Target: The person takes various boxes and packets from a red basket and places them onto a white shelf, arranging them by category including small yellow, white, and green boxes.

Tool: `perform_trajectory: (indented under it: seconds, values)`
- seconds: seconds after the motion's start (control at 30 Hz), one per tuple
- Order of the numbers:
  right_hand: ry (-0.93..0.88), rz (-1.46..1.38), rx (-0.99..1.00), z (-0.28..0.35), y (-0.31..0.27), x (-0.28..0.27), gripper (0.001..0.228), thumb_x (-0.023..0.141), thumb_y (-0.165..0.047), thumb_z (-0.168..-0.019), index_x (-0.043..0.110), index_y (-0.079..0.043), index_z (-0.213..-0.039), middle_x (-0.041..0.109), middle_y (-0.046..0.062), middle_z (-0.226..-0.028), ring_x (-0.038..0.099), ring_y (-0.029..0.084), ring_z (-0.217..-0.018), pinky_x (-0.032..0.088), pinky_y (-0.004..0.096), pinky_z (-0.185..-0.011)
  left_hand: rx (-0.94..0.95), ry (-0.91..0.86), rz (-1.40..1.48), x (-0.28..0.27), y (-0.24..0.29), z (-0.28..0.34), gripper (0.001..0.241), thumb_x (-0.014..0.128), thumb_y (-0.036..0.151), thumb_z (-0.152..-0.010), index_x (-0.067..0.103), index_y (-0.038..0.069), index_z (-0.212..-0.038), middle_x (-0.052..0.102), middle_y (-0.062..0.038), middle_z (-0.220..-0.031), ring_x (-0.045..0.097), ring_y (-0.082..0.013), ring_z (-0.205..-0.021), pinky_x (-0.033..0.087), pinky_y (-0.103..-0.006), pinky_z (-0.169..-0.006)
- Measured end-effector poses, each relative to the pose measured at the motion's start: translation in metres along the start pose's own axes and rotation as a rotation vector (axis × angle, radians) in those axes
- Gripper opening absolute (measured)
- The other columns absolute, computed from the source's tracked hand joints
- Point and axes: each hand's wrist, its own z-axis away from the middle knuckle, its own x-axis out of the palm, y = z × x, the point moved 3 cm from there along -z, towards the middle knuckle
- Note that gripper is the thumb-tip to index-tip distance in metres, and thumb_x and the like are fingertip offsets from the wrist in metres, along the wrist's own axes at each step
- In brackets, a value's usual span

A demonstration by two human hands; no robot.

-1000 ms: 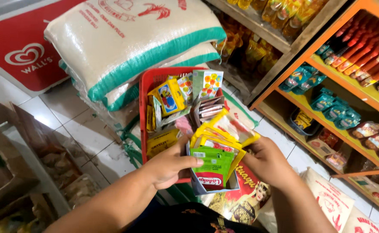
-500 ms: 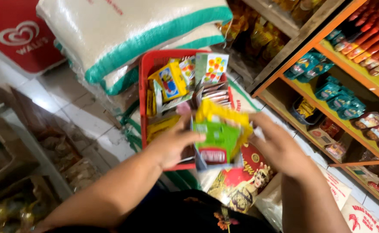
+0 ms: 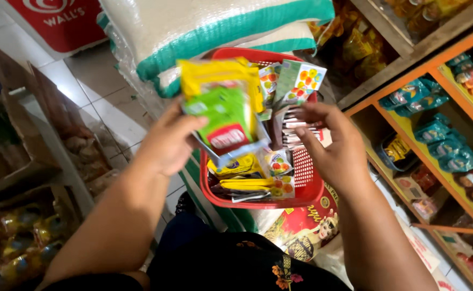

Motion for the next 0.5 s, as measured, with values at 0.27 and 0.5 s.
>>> perform_trajectory:
  seconds: [0.27, 0.5]
  values:
    - [-0.480, 0.142, 0.170, 0.021, 0.036, 0.067, 0.063, 0.082, -0.021, -0.077, 0.059, -0.010, -0.134, 0.074, 0.010, -0.110, 0.073, 0.023, -0.097, 0.057, 0.035, -0.082, 0.171, 0.023, 0.034, -0.036, 0.043, 0.011, 0.057, 0.054, 0.004, -0.094, 0.044, 0.005, -0.150, 0.063, -0.010, -0.134, 0.065, -0.0266, -0.118, 0.057, -0.0499, -0.090]
    - [-0.447, -0.033, 0.314, 0.034, 0.057, 0.079, 0.052, 0.079, -0.021, -0.083, 0.060, -0.008, -0.130, 0.075, 0.010, -0.105, 0.076, 0.024, -0.096, 0.061, 0.035, -0.084, 0.172, -0.017, 0.086, -0.033, 0.035, 0.009, 0.053, 0.051, 0.006, -0.096, 0.045, 0.003, -0.149, 0.062, -0.011, -0.139, 0.065, -0.0271, -0.123, 0.058, -0.0520, -0.097]
